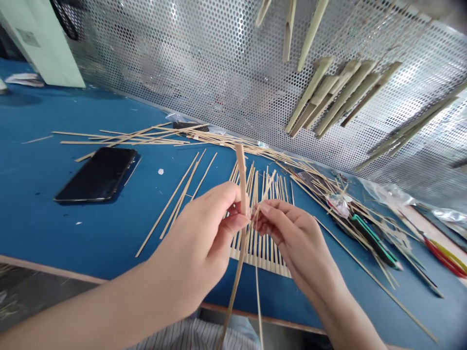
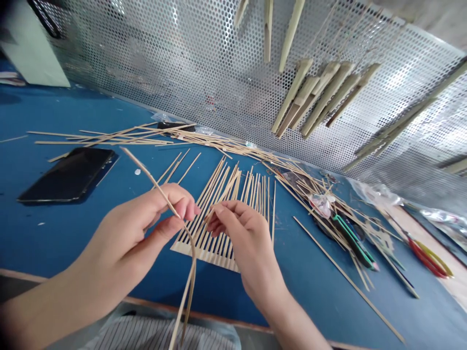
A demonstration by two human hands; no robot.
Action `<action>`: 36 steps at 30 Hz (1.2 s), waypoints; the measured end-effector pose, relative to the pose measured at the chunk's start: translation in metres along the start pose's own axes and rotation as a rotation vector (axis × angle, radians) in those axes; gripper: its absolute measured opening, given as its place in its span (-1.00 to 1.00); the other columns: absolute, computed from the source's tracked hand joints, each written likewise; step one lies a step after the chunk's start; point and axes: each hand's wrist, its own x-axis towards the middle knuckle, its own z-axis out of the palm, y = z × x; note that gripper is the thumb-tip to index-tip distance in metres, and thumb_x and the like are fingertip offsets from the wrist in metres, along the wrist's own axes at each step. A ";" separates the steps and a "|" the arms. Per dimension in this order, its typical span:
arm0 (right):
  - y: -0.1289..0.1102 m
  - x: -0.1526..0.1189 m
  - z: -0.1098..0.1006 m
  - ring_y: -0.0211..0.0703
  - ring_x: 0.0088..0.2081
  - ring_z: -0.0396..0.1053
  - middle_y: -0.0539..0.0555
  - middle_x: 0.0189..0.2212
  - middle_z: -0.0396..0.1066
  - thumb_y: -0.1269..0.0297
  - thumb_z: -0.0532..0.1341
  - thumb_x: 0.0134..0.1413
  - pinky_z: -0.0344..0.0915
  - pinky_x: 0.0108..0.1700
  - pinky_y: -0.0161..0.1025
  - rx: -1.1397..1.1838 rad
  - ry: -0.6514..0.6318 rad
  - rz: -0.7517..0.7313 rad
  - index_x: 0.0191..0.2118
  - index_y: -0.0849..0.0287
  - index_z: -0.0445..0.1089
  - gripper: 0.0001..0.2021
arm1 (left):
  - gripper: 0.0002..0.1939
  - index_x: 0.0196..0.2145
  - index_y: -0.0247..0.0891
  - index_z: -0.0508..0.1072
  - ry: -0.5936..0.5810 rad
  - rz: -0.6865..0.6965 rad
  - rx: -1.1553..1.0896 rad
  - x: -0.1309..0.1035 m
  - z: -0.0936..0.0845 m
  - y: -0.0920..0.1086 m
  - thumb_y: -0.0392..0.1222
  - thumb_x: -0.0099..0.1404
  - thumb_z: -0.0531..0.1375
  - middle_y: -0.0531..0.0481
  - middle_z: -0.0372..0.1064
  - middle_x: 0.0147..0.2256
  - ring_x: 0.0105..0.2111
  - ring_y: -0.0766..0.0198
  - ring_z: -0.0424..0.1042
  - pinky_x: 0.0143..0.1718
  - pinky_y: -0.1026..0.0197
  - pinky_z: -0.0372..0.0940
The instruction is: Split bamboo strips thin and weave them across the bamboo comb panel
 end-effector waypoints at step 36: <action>-0.117 0.119 -0.050 -0.29 -0.39 0.35 0.06 -0.26 0.36 0.29 0.11 0.23 0.37 -0.40 -0.31 0.367 -0.022 0.078 -0.12 0.25 0.31 -0.83 | -0.80 -0.50 -0.29 0.27 0.367 0.614 0.223 0.162 -0.046 0.115 -0.53 0.11 -0.01 -0.05 0.36 -0.44 -0.45 0.32 0.36 -0.40 0.23 0.20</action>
